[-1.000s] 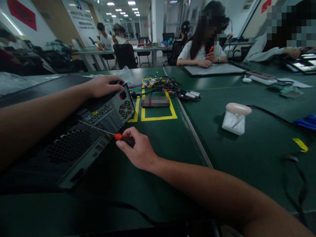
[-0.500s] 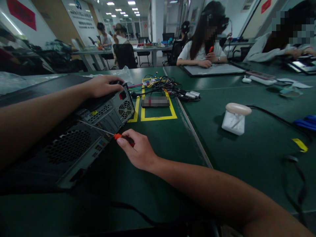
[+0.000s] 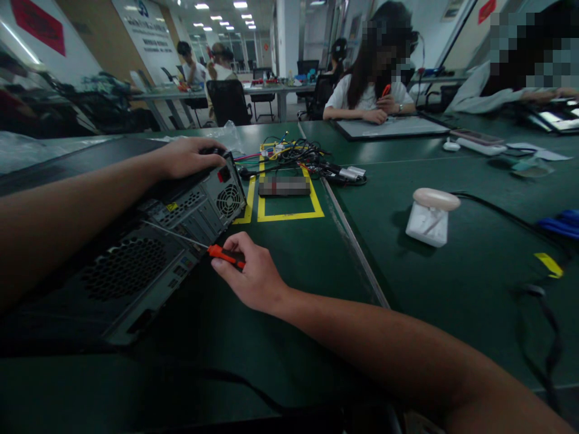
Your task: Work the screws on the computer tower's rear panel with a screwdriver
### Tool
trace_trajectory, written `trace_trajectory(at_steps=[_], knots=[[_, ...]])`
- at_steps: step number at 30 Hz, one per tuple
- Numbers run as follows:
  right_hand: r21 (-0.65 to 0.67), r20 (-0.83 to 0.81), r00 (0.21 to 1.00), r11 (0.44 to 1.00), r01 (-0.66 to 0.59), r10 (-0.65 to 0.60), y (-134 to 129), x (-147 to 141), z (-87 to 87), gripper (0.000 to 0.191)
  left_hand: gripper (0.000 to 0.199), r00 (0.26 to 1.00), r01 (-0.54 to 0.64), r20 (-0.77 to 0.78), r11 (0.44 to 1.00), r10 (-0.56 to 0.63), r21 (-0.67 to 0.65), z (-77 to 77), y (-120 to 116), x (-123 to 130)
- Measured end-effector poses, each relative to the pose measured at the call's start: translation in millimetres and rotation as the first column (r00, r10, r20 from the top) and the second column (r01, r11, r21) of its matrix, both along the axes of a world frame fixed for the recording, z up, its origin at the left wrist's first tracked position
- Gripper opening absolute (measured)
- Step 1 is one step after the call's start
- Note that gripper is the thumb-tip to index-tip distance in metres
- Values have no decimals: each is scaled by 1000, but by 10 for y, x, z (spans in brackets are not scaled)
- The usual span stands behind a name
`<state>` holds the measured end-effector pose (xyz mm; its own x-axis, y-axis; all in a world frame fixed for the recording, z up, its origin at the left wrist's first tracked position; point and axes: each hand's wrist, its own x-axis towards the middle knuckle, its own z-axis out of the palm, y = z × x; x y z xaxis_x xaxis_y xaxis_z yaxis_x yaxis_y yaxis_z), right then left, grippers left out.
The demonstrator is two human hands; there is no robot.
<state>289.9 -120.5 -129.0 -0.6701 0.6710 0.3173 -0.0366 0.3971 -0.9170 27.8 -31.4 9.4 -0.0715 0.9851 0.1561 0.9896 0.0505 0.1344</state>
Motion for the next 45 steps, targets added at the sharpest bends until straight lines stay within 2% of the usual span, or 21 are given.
trace_trajectory(at_steps=[19, 33, 38, 45], knots=[[24, 14, 1000, 1000, 12, -13, -4, 11, 16, 23, 77, 1000, -16, -2, 1000, 16, -15, 31, -22, 24], [-20, -18, 1000, 1000, -24, 24, -14, -2, -9, 29, 75, 1000, 6, 8, 1000, -6, -1, 6, -4, -9], [-26, -30, 999, 1000, -14, 13, -9, -9, -12, 22, 74, 1000, 15, 16, 1000, -15, -3, 12, -6, -4], [-32, -32, 999, 999, -18, 17, 6, -13, -14, 22, 75, 1000, 14, 19, 1000, -14, -5, 12, -14, -5]])
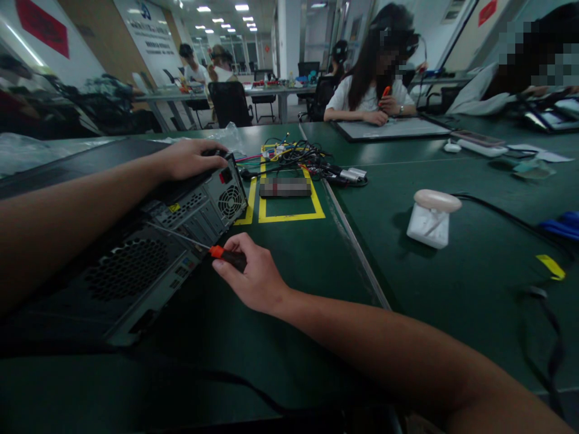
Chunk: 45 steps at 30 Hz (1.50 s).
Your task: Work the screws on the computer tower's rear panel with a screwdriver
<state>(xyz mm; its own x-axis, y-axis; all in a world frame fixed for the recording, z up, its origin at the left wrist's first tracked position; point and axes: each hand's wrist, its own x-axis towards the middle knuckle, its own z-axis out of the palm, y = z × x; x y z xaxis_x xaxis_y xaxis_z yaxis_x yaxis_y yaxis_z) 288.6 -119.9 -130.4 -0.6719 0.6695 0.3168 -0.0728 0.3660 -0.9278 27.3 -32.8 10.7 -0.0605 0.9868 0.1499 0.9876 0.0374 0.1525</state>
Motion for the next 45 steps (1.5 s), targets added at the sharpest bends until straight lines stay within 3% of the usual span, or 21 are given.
trace_trajectory(at_steps=[22, 32, 45], knots=[[54, 14, 1000, 998, 14, -15, 7, 18, 20, 22, 74, 999, -8, -32, 1000, 8, -8, -8, 19, -14], [-15, 6, 1000, 1000, 5, -5, -25, 21, 34, 27, 73, 999, -17, -37, 1000, 17, 5, -7, 13, -2], [3, 10, 1000, 1000, 26, -26, -3, 10, 3, 22, 73, 999, -17, -37, 1000, 17, -2, 0, 8, 16]])
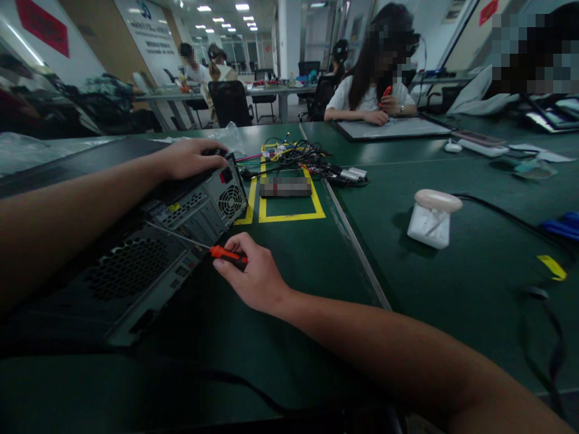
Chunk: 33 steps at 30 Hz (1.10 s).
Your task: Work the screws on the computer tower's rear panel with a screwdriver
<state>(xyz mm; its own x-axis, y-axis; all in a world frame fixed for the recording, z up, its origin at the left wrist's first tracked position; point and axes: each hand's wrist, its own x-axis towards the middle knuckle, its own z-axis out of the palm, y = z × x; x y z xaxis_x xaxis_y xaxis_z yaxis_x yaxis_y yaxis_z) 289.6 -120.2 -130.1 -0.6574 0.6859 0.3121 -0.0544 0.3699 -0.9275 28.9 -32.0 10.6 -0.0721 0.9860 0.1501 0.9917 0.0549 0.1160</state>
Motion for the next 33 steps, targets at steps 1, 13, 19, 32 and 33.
trace_trajectory(at_steps=[1, 13, 19, 32, 33], knots=[[-2, 2, 1000, 1000, -1, 1, -1, 3, 3, 21, 73, 1000, -2, -1, 1000, 2, -4, 3, -4, 4], [-12, -5, 1000, 1000, -12, 12, -8, 10, 23, 20, 74, 1000, 20, 13, 1000, -20, 0, -13, 12, -37], [-10, 8, 1000, 1000, -5, 5, -4, 5, 15, 22, 76, 1000, 7, 12, 1000, -7, 1, -12, 7, -32], [-28, 0, 1000, 999, -26, 26, -7, 5, 10, 22, 74, 999, 29, 25, 1000, -29, 5, -8, 7, -38], [-27, 3, 1000, 999, -24, 25, -8, 8, 14, 22, 74, 999, 27, 24, 1000, -27, 6, -9, 7, -39]])
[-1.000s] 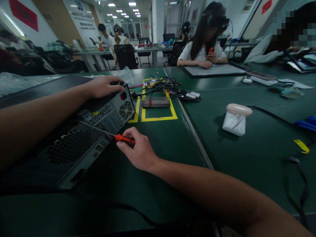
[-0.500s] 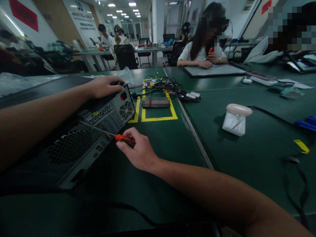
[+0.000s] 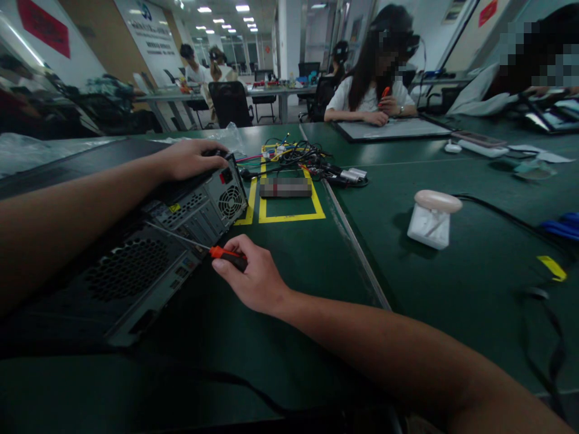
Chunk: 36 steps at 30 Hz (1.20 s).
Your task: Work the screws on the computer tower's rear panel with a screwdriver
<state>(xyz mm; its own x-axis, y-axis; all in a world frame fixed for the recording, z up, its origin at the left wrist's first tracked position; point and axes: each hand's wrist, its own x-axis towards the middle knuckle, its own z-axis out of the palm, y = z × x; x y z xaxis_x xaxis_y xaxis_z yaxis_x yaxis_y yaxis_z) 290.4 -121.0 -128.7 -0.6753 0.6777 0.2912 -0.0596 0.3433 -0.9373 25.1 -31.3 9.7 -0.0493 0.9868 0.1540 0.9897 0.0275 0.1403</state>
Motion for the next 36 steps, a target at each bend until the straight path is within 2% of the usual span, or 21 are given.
trace_trajectory(at_steps=[9, 16, 22, 26, 30, 36], knots=[[-6, 3, 1000, 1000, -9, 9, -9, 2, 18, 21, 74, 1000, -30, -5, 1000, 30, 4, -2, -3, 17], [-22, 10, 1000, 1000, -16, 16, -6, -6, 15, 21, 74, 1000, -4, 7, 1000, 4, 5, -1, 1, -9], [58, -15, 1000, 998, 4, -3, 12, -16, 16, 25, 74, 1000, -7, -2, 1000, 7, 0, 5, -6, 6], [23, 4, 1000, 1000, 0, 0, -4, -10, -5, 24, 74, 1000, -14, -14, 1000, 14, -6, 7, -6, 15], [24, 21, 1000, 1000, 20, -20, -20, 0, -23, 36, 74, 1000, -16, -14, 1000, 15, -4, 2, -3, 14], [21, 4, 1000, 1000, 15, -15, -12, -10, -18, 25, 74, 1000, -16, -3, 1000, 16, 0, -2, -3, 12]])
